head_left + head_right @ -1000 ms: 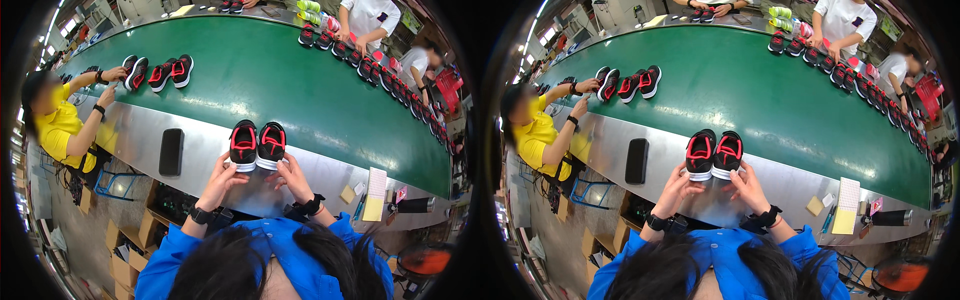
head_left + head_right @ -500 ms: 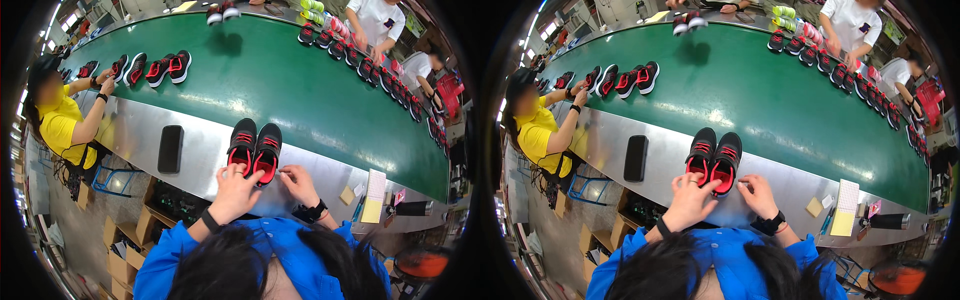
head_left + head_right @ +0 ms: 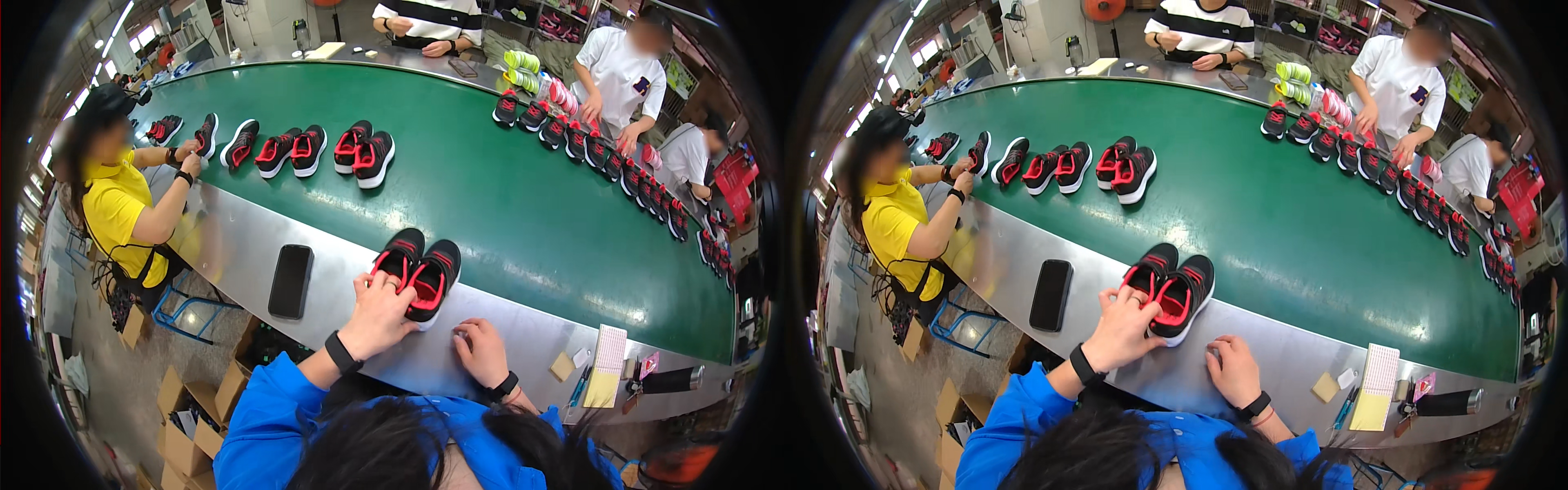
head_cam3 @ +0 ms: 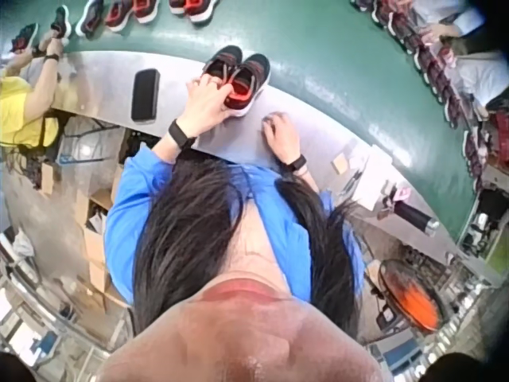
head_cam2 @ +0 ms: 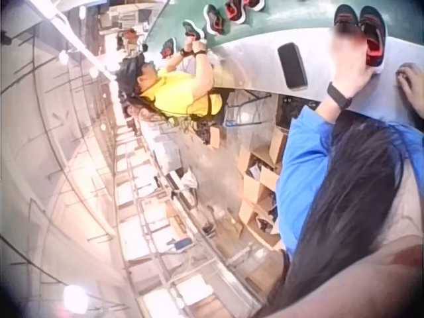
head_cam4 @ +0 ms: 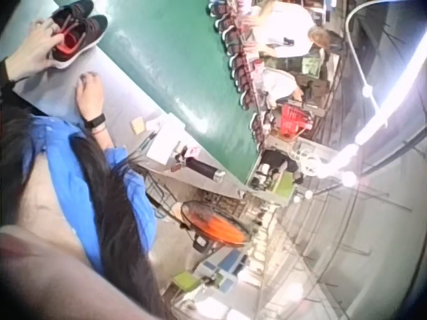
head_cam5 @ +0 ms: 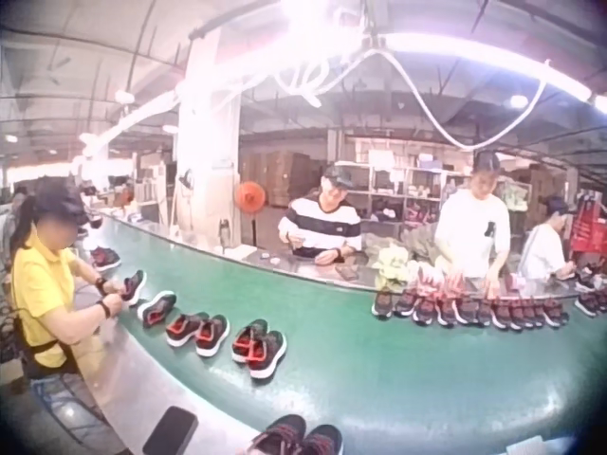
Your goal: The person picks pairs of black and red sneakers from a green conveyor belt, inspects them by turning them over and checking the laces and interior, then places them back on the belt. The person also briefly uses a handheld scanner on the shoes.
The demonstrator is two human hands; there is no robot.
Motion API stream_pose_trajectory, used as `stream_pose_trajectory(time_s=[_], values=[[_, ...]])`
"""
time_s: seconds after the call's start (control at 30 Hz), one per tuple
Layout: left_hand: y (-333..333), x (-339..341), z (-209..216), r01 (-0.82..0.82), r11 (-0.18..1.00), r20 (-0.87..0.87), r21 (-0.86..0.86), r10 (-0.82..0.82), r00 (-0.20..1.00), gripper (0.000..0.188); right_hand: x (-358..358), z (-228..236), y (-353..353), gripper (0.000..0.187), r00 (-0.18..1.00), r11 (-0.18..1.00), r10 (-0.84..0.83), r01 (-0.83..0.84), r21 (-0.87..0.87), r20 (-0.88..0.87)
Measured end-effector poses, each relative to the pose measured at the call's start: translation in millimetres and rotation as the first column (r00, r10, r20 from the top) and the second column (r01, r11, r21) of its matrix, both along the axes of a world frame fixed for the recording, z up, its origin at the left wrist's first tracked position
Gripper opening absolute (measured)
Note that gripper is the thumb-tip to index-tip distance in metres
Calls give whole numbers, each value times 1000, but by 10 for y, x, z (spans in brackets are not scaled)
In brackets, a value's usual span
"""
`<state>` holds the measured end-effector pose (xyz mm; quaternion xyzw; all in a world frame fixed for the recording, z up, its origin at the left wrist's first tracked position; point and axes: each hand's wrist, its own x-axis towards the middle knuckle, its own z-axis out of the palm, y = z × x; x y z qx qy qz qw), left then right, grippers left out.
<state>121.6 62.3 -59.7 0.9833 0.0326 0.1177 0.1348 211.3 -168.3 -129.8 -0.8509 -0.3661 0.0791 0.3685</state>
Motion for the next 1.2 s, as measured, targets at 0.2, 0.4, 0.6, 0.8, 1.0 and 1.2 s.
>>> stream_pose_trajectory(time_s=[0.2, 0.4, 0.6, 0.8, 1.0, 1.2], values=[[501, 667, 122, -101, 983, 265, 154, 57, 963, 44, 7, -63, -57, 18, 1000, 999, 27, -27, -16, 11], [779, 1372, -125, -264, 951, 287, 162, 210, 935, 56, 9, -39, -122, 19, 999, 999, 34, -34, -39, -5], [508, 1426, -581, -262, 965, 204, 25, 252, 946, 78, 88, -89, -143, 22, 996, 995, 90, -90, -45, 3], [-343, 1422, -725, -136, 919, 184, -371, 216, 959, 57, 644, -23, -72, 26, 914, 982, 183, -155, 107, -361], [-421, 2067, -1120, -71, -125, -70, -990, -15, 997, 23, 1995, 289, 329, 23, 655, 931, 167, 141, 336, -737], [-502, 2385, -1433, -80, -47, -76, -996, -86, 993, 15, 4082, -155, 498, 37, 565, 830, -179, 526, 185, -805]])
